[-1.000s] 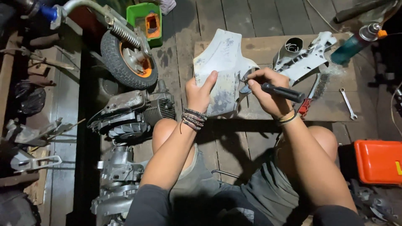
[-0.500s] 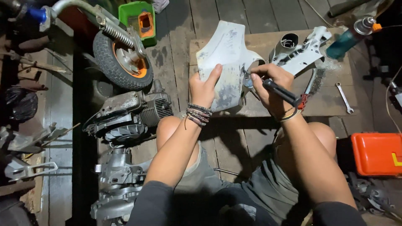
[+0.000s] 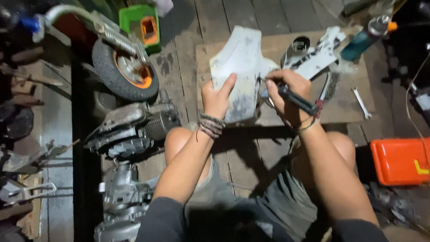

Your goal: Using a hand file to smooth the edges and surfaces of a white plastic motorcycle component.

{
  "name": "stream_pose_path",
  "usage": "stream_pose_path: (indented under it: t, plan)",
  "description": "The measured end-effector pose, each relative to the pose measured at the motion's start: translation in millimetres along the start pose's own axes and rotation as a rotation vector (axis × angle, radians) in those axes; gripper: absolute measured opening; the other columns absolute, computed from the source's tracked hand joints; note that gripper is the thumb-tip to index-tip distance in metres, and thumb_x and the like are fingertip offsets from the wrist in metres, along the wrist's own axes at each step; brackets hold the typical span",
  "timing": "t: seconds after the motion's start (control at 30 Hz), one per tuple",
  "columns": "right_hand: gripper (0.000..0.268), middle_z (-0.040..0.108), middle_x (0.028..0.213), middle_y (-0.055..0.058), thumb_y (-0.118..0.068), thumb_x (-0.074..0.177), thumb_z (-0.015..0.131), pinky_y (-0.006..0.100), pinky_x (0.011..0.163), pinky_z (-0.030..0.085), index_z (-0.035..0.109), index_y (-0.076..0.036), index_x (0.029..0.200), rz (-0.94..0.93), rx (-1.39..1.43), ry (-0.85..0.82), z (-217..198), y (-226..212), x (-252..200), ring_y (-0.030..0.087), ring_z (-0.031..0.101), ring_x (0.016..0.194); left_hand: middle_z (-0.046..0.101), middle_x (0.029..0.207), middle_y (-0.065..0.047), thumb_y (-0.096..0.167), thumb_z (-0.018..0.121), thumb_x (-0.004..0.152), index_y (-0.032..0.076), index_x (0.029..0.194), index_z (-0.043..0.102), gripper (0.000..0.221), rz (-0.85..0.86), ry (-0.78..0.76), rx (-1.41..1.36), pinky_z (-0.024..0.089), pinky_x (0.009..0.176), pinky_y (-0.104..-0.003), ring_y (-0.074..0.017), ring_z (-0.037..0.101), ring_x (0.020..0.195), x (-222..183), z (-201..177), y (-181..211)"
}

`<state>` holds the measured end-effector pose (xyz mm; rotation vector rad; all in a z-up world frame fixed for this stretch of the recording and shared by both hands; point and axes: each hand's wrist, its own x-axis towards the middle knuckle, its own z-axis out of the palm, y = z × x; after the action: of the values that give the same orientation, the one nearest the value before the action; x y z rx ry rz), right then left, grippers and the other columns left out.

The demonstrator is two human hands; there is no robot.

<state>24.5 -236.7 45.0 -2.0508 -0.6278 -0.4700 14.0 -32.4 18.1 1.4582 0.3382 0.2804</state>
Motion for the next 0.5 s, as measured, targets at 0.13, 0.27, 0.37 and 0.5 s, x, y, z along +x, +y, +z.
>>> stream_pose_path:
  t: [0.13,0.27,0.37,0.5]
  plan:
    - [0.011,0.074,0.085,0.014,-0.005,0.102,0.069,0.043,0.074,0.058,0.078,-0.008,0.107,-0.006,-0.026,-0.004,1,9,-4,0.036,0.071,0.08,0.073,0.078,-0.003,0.041,0.088,0.078,0.009,0.08,0.075,0.035,-0.081,0.003,0.058,0.054,0.081,-0.038,-0.0131,0.066,0.085,2,2,-9]
    - [0.011,0.074,0.084,0.015,-0.006,0.099,0.069,0.047,0.075,0.057,0.076,-0.007,0.107,0.048,0.036,-0.061,8,17,-10,0.038,0.072,0.083,0.074,0.08,-0.005,0.043,0.088,0.077,0.008,0.082,0.076,0.037,-0.105,0.021,0.08,0.054,0.081,-0.038,-0.0147,0.067,0.086,-1,-6,-21]
    - [0.012,0.074,0.087,0.016,-0.008,0.1,0.067,0.048,0.078,0.057,0.076,-0.008,0.108,0.032,-0.018,-0.094,20,19,-28,0.039,0.072,0.086,0.074,0.085,-0.008,0.045,0.088,0.076,0.005,0.086,0.076,0.043,-0.143,0.043,0.09,0.053,0.085,-0.04,-0.0176,0.067,0.091,-11,-14,-28]
    - [0.009,0.074,0.087,0.015,-0.012,0.1,0.068,0.043,0.071,0.059,0.076,-0.011,0.104,0.072,0.029,-0.109,36,14,-42,0.037,0.073,0.081,0.076,0.099,-0.01,0.048,0.085,0.079,0.002,0.097,0.076,0.05,-0.203,0.085,0.098,0.052,0.091,-0.039,-0.0225,0.069,0.103,-12,-23,-36]
